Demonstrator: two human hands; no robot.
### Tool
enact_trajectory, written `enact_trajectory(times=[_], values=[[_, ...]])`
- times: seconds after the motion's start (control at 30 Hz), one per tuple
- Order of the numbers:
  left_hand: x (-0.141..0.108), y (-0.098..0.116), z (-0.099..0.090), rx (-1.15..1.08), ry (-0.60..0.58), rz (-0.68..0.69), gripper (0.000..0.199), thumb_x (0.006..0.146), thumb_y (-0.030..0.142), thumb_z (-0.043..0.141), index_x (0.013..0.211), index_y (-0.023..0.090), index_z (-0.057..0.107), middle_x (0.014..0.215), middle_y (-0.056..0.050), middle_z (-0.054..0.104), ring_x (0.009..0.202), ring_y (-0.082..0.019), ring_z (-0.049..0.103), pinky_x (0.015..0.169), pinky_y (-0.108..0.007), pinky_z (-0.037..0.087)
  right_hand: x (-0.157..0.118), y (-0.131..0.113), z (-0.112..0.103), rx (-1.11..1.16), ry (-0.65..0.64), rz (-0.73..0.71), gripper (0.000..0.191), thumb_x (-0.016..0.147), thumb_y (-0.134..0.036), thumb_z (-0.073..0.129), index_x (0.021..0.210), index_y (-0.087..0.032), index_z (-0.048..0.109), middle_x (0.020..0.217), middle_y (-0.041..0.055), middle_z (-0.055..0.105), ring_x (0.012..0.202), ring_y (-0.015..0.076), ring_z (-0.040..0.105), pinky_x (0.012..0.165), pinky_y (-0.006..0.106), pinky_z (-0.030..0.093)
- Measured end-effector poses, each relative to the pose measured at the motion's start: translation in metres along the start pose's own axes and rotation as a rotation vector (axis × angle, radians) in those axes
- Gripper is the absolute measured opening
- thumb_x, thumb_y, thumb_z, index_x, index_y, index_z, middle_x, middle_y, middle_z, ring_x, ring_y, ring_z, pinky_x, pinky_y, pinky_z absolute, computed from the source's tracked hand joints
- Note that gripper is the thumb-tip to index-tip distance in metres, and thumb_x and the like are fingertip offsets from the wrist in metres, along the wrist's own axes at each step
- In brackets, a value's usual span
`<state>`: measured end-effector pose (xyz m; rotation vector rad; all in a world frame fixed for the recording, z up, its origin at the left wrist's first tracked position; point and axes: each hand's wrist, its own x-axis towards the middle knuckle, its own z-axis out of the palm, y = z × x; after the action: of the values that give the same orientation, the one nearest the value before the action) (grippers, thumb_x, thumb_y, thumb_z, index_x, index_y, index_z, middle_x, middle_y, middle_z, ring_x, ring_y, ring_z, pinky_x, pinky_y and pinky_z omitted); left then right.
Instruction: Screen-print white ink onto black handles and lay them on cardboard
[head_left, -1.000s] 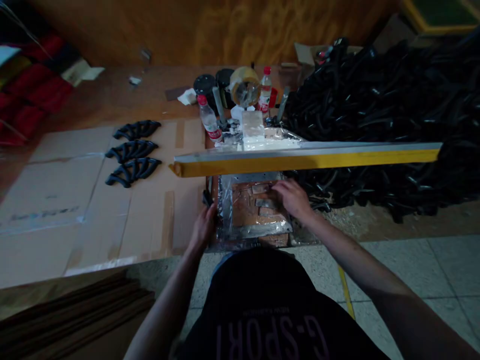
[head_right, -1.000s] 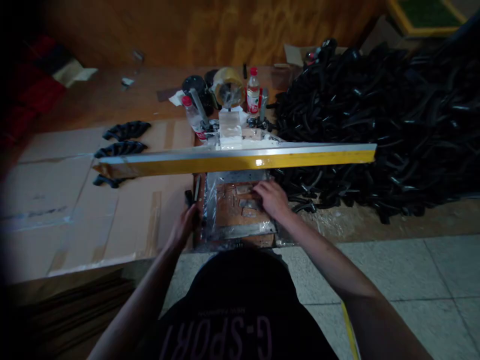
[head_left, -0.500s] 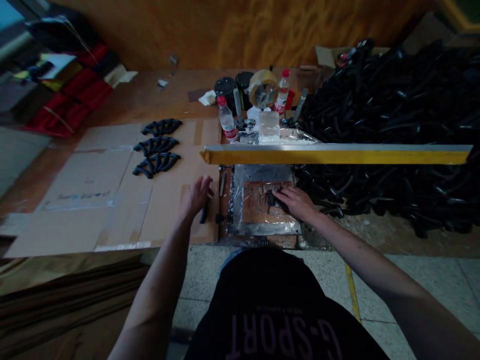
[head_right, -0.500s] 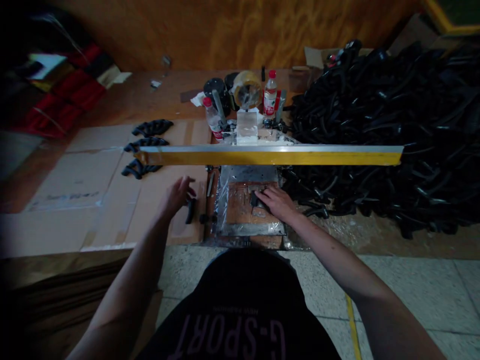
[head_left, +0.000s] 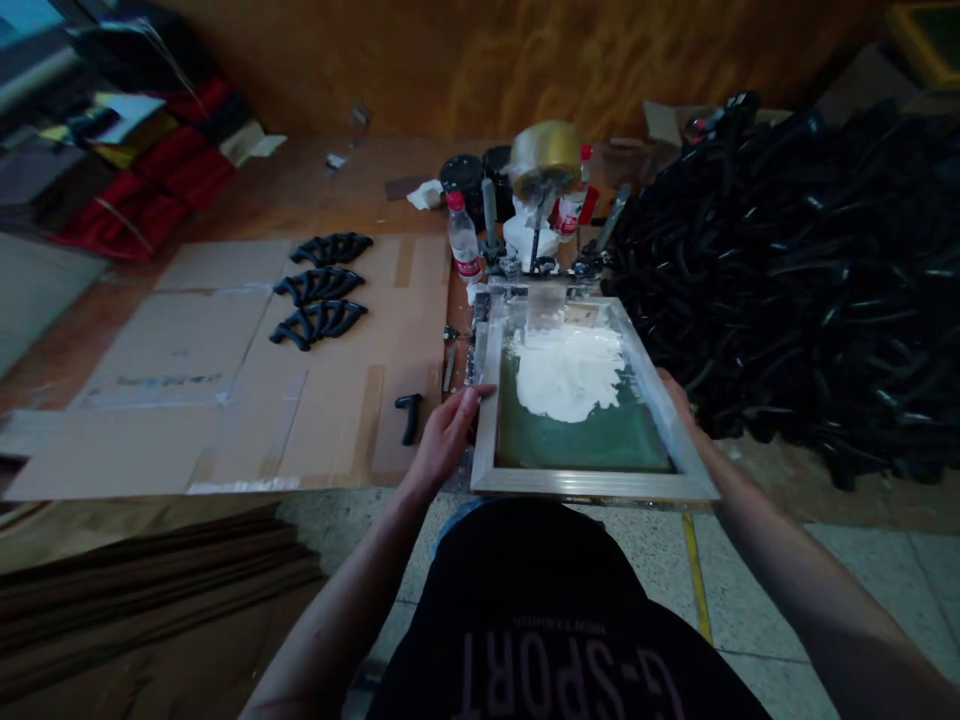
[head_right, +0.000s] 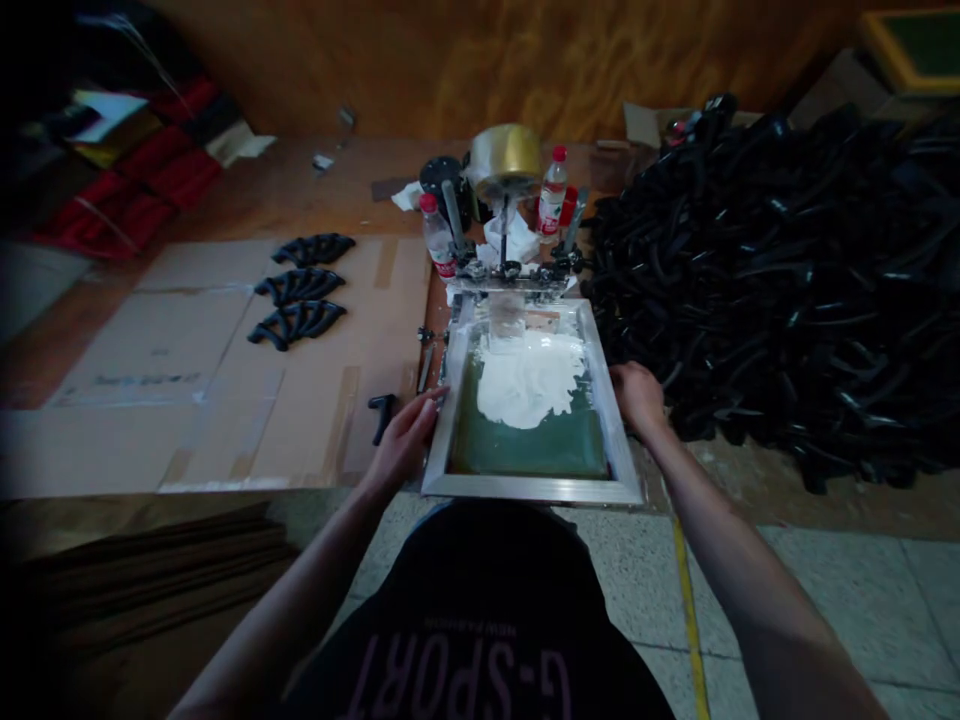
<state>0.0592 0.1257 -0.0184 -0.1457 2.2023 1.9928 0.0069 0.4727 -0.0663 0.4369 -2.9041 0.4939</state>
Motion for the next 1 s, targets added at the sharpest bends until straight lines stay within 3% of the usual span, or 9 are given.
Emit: enact_trajectory(times=[0.1,0.17,0.23,0.33,0.47,0.67,0.8,0.9,1.0], values=[[-0.002,-0.046,0.006,0.034,0.001,-0.097,0.061,0.086,0.047,0.057,0.140,0.020,0.049,0.071,0.001,0.058,0.057,-0.010,0.048,0.055,-0.021,0.039,0.026,0.004,-0.016,-0.011,0.185,0.160,0.028,0.091,-0.026,0.049,0.108,-0.018,0.070,0.105,0.0133,0.066,0.098,0.0283,0.061,0.086,0.045,0.051],[0.003,-0.065,0.011,0.092,0.020,-0.129,0.064,0.084,0.040,0.060,0.144,0.021,0.043,0.065,0.004,0.054,0.055,-0.009,0.045,0.056,-0.020,0.038,0.054,-0.020,-0.015,-0.009,0.219,0.095,0.046,0.084,-0.031,0.062,0.128,-0.018,0.058,0.131,0.0146,0.053,0.118,0.0318,0.050,0.098,0.048,0.044],[0.009,-0.075,0.014,0.147,0.032,-0.140,0.063,0.084,0.035,0.060,0.143,0.020,0.045,0.064,0.005,0.052,0.056,-0.009,0.045,0.058,-0.020,0.038,0.081,-0.053,-0.007,-0.021,0.133,-0.039,0.060,0.080,-0.031,0.068,0.135,-0.017,0.049,0.137,0.0150,0.047,0.123,0.0328,0.044,0.100,0.049,0.041],[0.014,-0.082,0.014,0.185,0.031,-0.153,0.060,0.083,0.033,0.060,0.140,0.020,0.048,0.063,0.005,0.052,0.058,-0.010,0.047,0.059,-0.021,0.039,0.103,-0.091,0.008,-0.033,-0.046,-0.095,0.044,0.081,-0.027,0.065,0.123,-0.016,0.056,0.117,0.0125,0.060,0.108,0.0287,0.052,0.089,0.041,0.045],[0.015,-0.088,0.011,0.227,0.022,-0.142,0.057,0.085,0.034,0.058,0.139,0.020,0.049,0.066,0.004,0.054,0.062,-0.011,0.050,0.062,-0.022,0.040,0.080,-0.099,0.018,-0.060,-0.221,-0.198,0.012,0.083,-0.017,0.055,0.090,-0.017,0.065,0.090,0.0092,0.065,0.092,0.0246,0.055,0.079,0.033,0.042],[0.015,-0.091,0.012,0.235,0.012,-0.133,0.055,0.086,0.036,0.056,0.138,0.020,0.049,0.071,0.002,0.057,0.065,-0.012,0.053,0.062,-0.022,0.041,0.035,-0.086,0.000,0.006,-0.334,-0.612,0.021,0.072,-0.005,0.052,0.085,-0.016,0.064,0.083,0.0076,0.063,0.084,0.0211,0.051,0.074,0.031,0.036],[0.015,-0.087,0.013,0.184,0.030,-0.152,0.056,0.083,0.036,0.060,0.135,0.019,0.052,0.065,0.004,0.054,0.058,-0.010,0.049,0.058,-0.021,0.040,0.043,-0.089,0.000,0.074,-0.294,-0.547,0.015,0.072,-0.008,0.054,0.077,-0.019,0.062,0.074,0.0036,0.060,0.077,0.0193,0.050,0.071,0.030,0.035],[0.014,-0.084,0.013,0.126,0.030,-0.164,0.058,0.081,0.037,0.062,0.136,0.019,0.052,0.061,0.006,0.050,0.054,-0.009,0.045,0.055,-0.020,0.037,0.033,-0.093,0.010,0.009,-0.145,-0.504,0.019,0.077,-0.007,0.051,0.086,-0.016,0.065,0.084,0.0084,0.063,0.084,0.0219,0.051,0.074,0.032,0.037],[0.013,-0.081,0.013,0.086,0.029,-0.185,0.062,0.080,0.038,0.063,0.137,0.019,0.050,0.061,0.007,0.048,0.053,-0.008,0.043,0.053,-0.019,0.035,0.018,-0.095,0.013,0.030,-0.169,-0.567,0.024,0.077,-0.007,0.051,0.093,-0.015,0.066,0.087,0.0092,0.065,0.086,0.0220,0.053,0.075,0.032,0.039]])
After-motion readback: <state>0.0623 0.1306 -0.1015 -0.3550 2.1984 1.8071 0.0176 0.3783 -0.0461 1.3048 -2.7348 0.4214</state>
